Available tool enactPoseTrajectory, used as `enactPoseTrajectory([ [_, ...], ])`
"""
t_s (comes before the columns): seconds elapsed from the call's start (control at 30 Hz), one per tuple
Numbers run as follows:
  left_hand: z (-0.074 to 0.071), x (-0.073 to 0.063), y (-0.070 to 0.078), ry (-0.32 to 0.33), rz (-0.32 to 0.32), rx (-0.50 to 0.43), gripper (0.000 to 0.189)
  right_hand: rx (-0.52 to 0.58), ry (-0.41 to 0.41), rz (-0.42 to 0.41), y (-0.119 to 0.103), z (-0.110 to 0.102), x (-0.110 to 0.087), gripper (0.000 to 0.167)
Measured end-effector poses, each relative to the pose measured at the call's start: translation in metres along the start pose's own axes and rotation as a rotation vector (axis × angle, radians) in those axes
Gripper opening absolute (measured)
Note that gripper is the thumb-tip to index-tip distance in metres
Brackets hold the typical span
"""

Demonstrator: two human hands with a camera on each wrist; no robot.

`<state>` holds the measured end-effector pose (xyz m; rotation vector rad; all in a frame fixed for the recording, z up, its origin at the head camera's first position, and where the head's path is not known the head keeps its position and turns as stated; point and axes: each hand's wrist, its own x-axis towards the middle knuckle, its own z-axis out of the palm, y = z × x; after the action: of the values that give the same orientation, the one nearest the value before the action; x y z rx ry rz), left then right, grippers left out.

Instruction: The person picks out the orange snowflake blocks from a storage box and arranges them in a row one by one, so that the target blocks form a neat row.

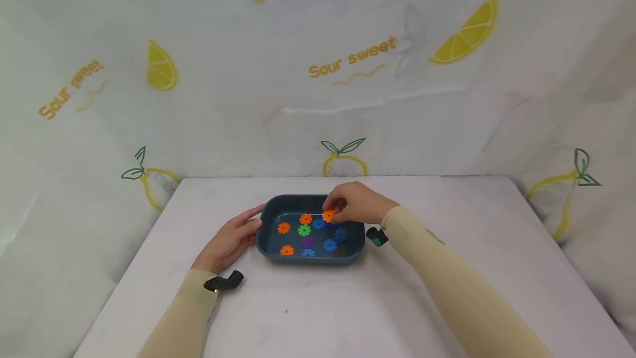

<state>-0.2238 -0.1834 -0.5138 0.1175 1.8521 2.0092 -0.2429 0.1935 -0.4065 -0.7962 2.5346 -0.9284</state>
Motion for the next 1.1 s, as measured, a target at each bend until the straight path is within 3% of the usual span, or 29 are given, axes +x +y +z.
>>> enactPoseTrajectory([
  [0.23, 0.001, -0.003, -0.001, 0.024, -0.016, -0.03, 0.056, 0.084, 0.138, 0.045, 0.026, -0.013, -0.036, 0.024],
  [0.47, 0.002, -0.001, 0.001, 0.01, -0.011, -0.027, 0.058, 0.081, 0.263, 0.14, 0.055, -0.021, -0.073, 0.024],
  [1.1, 0.004, -0.003, 0.002, 0.021, -0.017, -0.039, 0.058, 0.032, 0.366, 0.33, 0.12, -0.01, -0.139, 0.033],
])
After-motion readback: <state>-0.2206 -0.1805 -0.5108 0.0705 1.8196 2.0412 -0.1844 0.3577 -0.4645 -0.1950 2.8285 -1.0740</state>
